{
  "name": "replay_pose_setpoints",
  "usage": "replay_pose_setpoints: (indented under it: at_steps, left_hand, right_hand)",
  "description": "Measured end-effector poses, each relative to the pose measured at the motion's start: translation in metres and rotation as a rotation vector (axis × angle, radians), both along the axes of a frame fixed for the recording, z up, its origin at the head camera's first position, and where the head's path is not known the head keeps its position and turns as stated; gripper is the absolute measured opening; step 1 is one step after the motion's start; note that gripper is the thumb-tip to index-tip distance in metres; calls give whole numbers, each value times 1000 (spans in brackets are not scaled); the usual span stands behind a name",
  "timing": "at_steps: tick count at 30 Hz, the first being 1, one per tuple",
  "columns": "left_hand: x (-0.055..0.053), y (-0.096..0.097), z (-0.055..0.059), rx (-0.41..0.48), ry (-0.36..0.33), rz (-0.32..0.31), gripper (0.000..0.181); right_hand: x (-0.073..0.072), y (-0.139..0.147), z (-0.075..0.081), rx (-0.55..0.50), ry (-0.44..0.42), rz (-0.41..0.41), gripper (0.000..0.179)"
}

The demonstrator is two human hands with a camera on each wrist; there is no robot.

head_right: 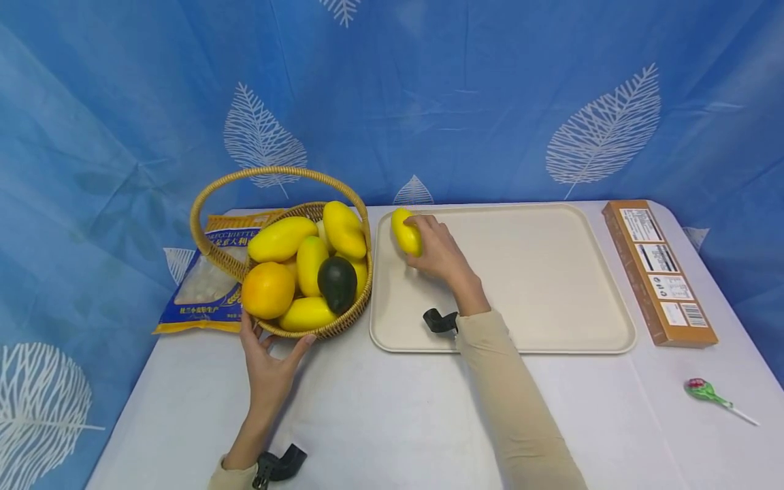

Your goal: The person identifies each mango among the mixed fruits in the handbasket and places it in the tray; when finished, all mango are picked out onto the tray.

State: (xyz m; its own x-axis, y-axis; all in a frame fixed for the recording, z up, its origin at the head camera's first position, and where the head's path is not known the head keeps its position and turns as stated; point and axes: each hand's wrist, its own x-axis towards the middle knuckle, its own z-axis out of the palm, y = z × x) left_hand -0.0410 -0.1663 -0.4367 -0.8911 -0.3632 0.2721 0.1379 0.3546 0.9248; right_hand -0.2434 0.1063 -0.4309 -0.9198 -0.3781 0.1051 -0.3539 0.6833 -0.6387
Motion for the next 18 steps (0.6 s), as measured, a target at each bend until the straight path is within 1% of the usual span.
replay_pose_setpoints:
  at_steps: [3,9,12,18]
  left_hand:
    - [0,-1,0,2,1,0,112]
    - [0,-1,0,8,5,-4,112]
    - [1,-1,0,14,2,-4,112]
    - [1,-1,1,16,-26,1,112]
  right_hand:
    - [-1,0,-2,16,13,8,65]
    - [1,-2,-2,10,12,13,61]
    - [3,-3,-2,38,23,17,61]
    - [5,-3,1,96,60,34,60]
